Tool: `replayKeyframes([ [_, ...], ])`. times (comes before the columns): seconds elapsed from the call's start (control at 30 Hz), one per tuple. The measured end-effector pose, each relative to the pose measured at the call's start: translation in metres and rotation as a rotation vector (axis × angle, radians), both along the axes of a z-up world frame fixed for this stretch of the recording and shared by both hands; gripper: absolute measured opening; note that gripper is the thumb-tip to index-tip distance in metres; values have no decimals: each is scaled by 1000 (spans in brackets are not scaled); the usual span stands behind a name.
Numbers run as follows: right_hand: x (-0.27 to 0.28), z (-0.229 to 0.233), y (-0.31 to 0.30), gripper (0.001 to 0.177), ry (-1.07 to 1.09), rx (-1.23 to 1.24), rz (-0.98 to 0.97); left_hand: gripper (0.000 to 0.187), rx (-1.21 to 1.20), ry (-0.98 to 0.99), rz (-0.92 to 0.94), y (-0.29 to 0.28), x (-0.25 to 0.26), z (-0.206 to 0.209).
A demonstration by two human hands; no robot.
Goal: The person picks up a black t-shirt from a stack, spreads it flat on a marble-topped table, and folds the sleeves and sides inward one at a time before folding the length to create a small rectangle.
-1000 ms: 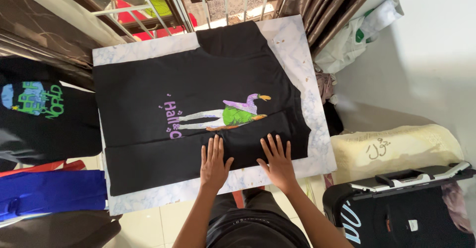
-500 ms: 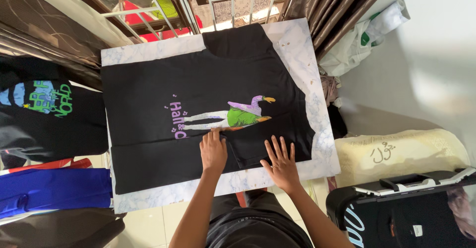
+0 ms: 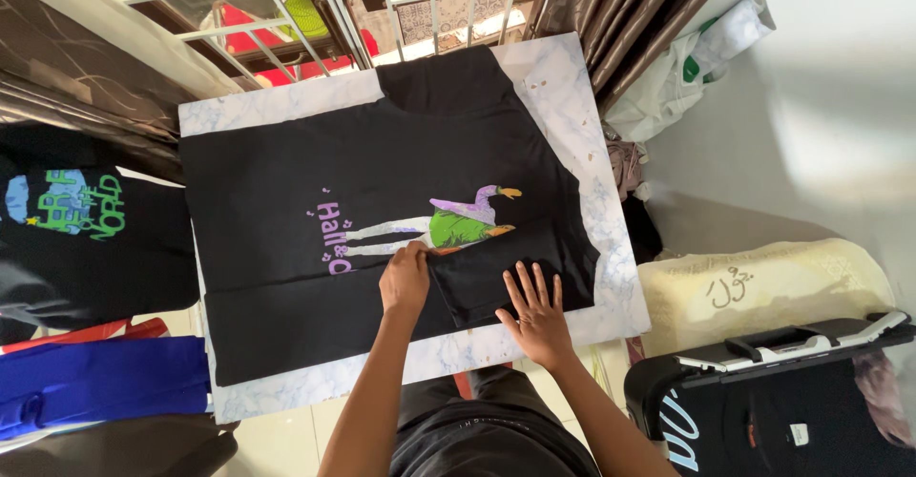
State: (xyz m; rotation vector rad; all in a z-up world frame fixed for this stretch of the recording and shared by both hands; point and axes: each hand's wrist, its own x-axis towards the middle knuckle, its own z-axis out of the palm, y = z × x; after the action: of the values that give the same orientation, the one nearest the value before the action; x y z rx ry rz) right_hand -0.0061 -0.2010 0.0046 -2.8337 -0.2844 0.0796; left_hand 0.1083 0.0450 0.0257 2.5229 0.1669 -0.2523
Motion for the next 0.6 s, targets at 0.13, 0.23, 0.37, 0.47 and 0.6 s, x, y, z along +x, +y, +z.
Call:
replayKeyframes([
  [0.13,1,1,0,71,-7,-4,4,16,-74,50,101,-5,1,-1],
  [0.23,1,0,0,71,7,-6,1,25,-127,112,105,-8,5,-1],
  [0.37,1,0,1,71,-4,2,2,27,-329,139,256,-7,6,-11],
  [0.47,1,0,1,71,-5,0,0,22,-362,63,217,-7,1,-14],
  [0.6,0,-1,1,71,-14,11,-3,24,16,-158,-34,-21,-19,-4],
])
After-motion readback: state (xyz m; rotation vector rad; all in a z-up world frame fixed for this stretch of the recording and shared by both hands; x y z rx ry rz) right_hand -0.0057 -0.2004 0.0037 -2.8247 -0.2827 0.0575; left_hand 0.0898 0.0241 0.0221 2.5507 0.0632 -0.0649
